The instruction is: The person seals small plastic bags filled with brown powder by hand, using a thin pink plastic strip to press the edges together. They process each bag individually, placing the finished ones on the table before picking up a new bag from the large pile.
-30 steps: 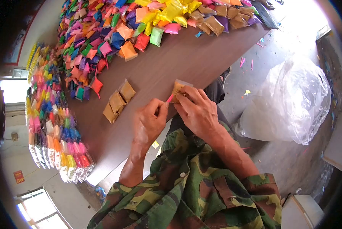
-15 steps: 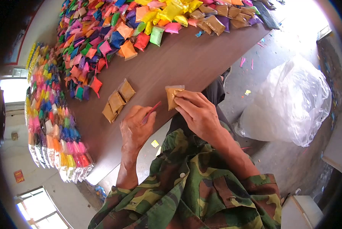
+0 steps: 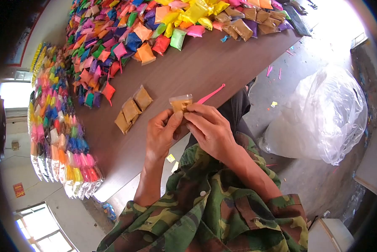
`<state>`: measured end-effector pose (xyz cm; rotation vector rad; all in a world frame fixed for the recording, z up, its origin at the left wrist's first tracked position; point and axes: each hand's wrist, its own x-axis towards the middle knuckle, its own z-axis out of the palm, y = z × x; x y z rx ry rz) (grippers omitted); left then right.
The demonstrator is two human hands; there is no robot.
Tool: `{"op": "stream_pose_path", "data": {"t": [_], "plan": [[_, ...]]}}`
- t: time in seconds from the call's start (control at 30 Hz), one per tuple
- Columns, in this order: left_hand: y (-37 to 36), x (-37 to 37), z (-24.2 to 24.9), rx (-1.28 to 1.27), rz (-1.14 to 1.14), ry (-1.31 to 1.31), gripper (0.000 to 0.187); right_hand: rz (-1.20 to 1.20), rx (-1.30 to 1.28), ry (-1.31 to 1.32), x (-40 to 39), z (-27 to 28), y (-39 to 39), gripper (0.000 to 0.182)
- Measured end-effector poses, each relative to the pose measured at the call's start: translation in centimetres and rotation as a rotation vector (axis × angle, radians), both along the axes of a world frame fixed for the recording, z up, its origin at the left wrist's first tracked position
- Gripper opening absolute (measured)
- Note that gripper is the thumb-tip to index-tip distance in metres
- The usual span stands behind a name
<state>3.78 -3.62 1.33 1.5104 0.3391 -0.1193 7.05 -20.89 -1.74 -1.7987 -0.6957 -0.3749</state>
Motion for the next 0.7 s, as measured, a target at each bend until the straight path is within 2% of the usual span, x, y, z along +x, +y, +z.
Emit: {"op": "stream_pose_path", "data": {"t": [0.07, 0.17, 0.27, 0.37, 0.47, 0.57, 0.7], "plan": [[0.9, 0.2, -1.2, 0.111, 0.003, -0.038, 0.027, 0.003, -0.004, 0.056, 0.3, -0.3, 0.1, 0.032], [0.9, 0.1, -0.4, 0.074, 0.051, -0.045, 0.025, 0.012, 0.17, 0.424, -0.2, 0.9, 0.1, 0.029], [0.2, -0.3, 0.2, 0.069, 0.049, -0.137, 0.025, 0.287, 0.554, 0.91, -0.5, 2.0, 0.5, 0.028], [-1.4, -0.7, 0.8, -0.044, 0.131, -0.142, 0.025, 0.221, 0.421, 0.978, -0.5, 1.6, 0.5, 0.026], [-0.3, -1.4, 0.3, 0.299, 0.015, -0.247, 0.024, 0.21, 0.372, 0.971, -0.4, 1.6, 0.5, 0.024], [-0.2, -1.8, -0.1, 0.092, 0.07, -0.163, 0.022, 0.253, 0.293, 0.968, -0.3, 1.3, 0.2, 0.022], [0.6, -1.9, 0.6, 0.066, 0.1, -0.148, 0.02, 0.357, 0.285, 0.978, -0.1, 1.5, 0.2, 0.022]]}}
